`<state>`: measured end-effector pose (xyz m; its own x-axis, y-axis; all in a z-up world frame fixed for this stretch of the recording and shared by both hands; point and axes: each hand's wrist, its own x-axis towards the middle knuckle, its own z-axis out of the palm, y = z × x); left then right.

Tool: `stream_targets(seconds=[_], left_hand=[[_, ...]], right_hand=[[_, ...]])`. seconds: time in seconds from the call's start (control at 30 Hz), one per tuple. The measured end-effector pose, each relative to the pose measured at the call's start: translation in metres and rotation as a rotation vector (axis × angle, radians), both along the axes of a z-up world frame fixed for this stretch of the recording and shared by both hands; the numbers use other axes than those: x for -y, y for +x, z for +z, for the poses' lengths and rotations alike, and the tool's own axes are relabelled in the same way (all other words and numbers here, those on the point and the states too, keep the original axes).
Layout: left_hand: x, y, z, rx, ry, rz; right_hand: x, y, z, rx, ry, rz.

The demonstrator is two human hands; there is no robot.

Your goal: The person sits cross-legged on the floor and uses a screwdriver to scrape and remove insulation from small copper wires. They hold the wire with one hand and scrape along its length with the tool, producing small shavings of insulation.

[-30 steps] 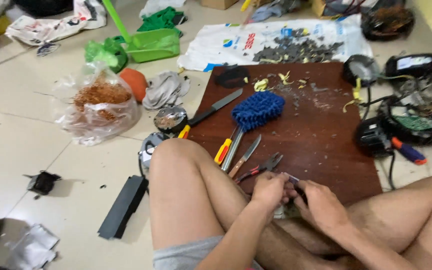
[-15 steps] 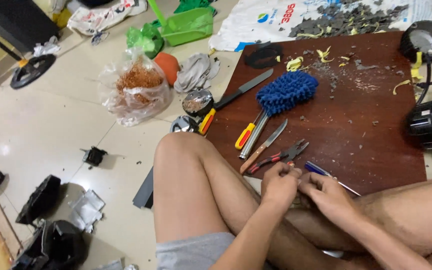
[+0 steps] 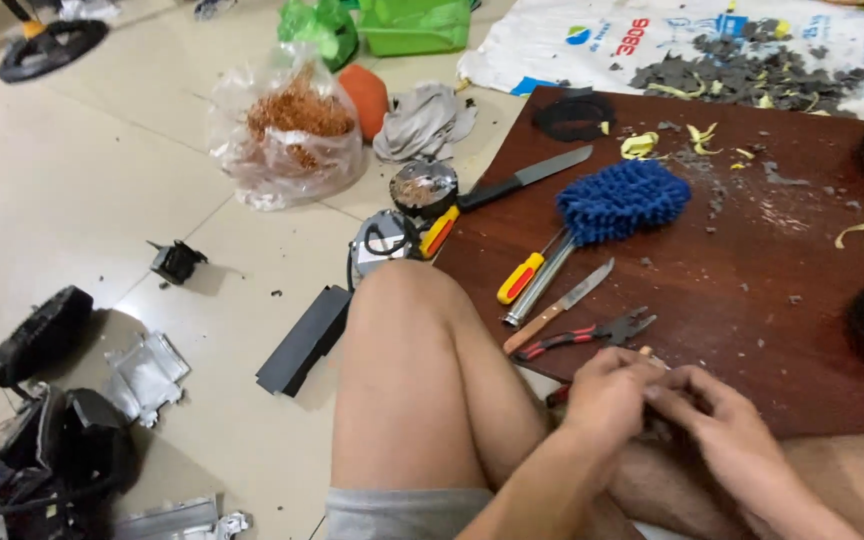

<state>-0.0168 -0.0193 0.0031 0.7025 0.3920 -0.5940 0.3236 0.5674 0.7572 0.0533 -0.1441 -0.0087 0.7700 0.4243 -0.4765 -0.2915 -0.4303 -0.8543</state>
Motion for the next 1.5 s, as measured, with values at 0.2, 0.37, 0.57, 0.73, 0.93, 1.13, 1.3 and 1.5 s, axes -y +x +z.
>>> stream_targets(seconds=[0.2, 0.37, 0.57, 0.73, 0.93, 1.13, 1.3, 1.5], left_hand=[[-0.018, -0.008, 0.045, -0.049, 1.171, -0.233], [-0.044, -0.002, 0.054, 0.017, 0.758, -0.640], [-0.028, 0.010, 0.015, 0.103, 0.189, -0.561], [-0.041, 0.001, 0.008, 0.003, 0.277, -0.575], [-0.043, 0.005, 0.019, -0.048, 0.341, -0.596], [-0.047, -0.002, 0.007, 0.027, 0.424, -0.500], [-0.040, -0.010, 0.025, 0.002, 0.426, -0.526], [-0.029, -0.012, 0.038, -0.144, 0.795, -0.653]], right_hand=[[0.011, 0.022, -0.017, -0.311, 0.260, -0.102], [0.027, 0.025, 0.028, -0.388, 0.203, -0.084], [0.035, 0.036, 0.049, 0.068, -0.297, 0.054], [0.050, 0.058, -0.004, 0.827, -0.519, 0.503], [0.032, 0.074, 0.015, 1.144, -0.632, 0.738], [0.018, 0.065, 0.001, 1.078, -0.570, 0.776], [0.000, 0.048, 0.031, 0.276, -0.500, 0.529], [0.020, 0.061, -0.010, 0.238, -0.304, 0.529]])
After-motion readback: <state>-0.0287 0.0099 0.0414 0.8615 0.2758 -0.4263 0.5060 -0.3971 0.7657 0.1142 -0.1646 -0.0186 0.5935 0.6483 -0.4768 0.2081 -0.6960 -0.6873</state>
